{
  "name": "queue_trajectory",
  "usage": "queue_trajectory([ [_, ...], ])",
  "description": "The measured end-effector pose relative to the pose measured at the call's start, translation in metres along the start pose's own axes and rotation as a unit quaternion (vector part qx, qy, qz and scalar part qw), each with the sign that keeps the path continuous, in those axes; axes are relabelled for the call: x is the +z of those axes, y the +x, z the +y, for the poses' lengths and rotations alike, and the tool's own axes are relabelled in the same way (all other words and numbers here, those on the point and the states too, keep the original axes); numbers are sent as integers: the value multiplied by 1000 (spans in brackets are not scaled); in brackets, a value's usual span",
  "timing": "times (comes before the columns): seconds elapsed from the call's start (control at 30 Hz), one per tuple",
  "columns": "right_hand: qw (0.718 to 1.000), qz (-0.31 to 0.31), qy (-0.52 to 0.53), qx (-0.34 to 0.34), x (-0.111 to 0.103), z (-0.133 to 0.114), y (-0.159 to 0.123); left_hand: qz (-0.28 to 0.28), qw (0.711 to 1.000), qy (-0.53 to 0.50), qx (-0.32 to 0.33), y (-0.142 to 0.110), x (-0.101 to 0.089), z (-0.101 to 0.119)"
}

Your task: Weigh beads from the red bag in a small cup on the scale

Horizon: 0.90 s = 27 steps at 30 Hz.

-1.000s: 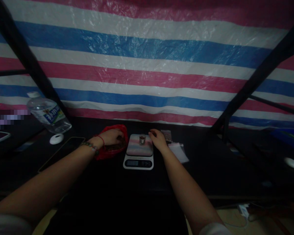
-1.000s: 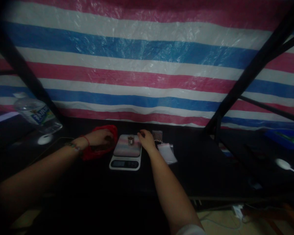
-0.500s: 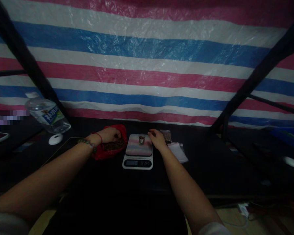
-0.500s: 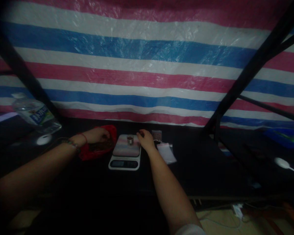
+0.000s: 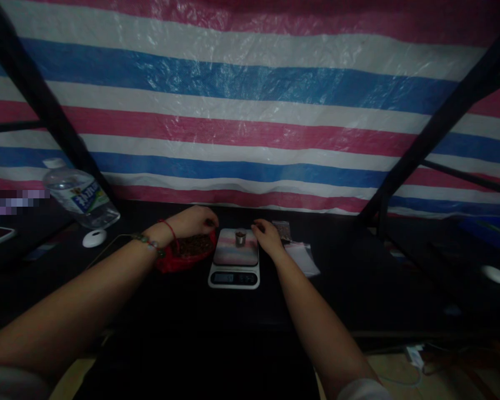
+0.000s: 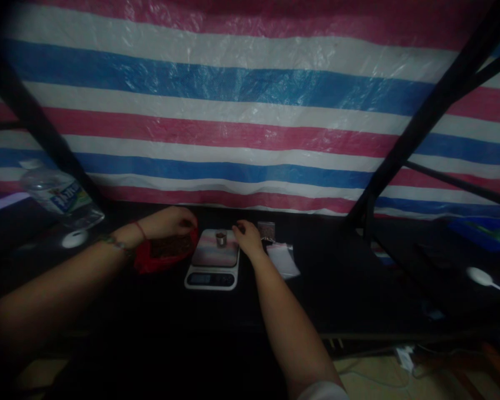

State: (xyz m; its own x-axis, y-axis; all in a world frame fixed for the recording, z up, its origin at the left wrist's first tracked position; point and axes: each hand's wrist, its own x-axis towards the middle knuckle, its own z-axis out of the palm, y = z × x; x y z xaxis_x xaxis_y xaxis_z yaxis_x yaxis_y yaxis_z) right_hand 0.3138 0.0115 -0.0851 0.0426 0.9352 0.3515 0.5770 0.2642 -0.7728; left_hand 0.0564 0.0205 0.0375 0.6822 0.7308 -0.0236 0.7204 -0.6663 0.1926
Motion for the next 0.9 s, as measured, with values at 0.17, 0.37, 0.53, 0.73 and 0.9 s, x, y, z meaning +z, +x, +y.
queue_trajectory([
  [0.17,1000,3,-13,-6,-1,2,2,27,997,0,74,30,4,46],
  [0.37,1000,9,-14,-9,0,1,2,31,993,27,112,61,31,47],
  [0.53,1000,10,-10,-18,0,-4,2,21,991,27,128,62,35,43],
  [0.73,1000,3,-14,-20,-1,-6,1,18,993,10,117,56,26,45],
  [0.9,1000,3,-20,-17,-1,-7,0,28,995,9,96,55,27,47],
])
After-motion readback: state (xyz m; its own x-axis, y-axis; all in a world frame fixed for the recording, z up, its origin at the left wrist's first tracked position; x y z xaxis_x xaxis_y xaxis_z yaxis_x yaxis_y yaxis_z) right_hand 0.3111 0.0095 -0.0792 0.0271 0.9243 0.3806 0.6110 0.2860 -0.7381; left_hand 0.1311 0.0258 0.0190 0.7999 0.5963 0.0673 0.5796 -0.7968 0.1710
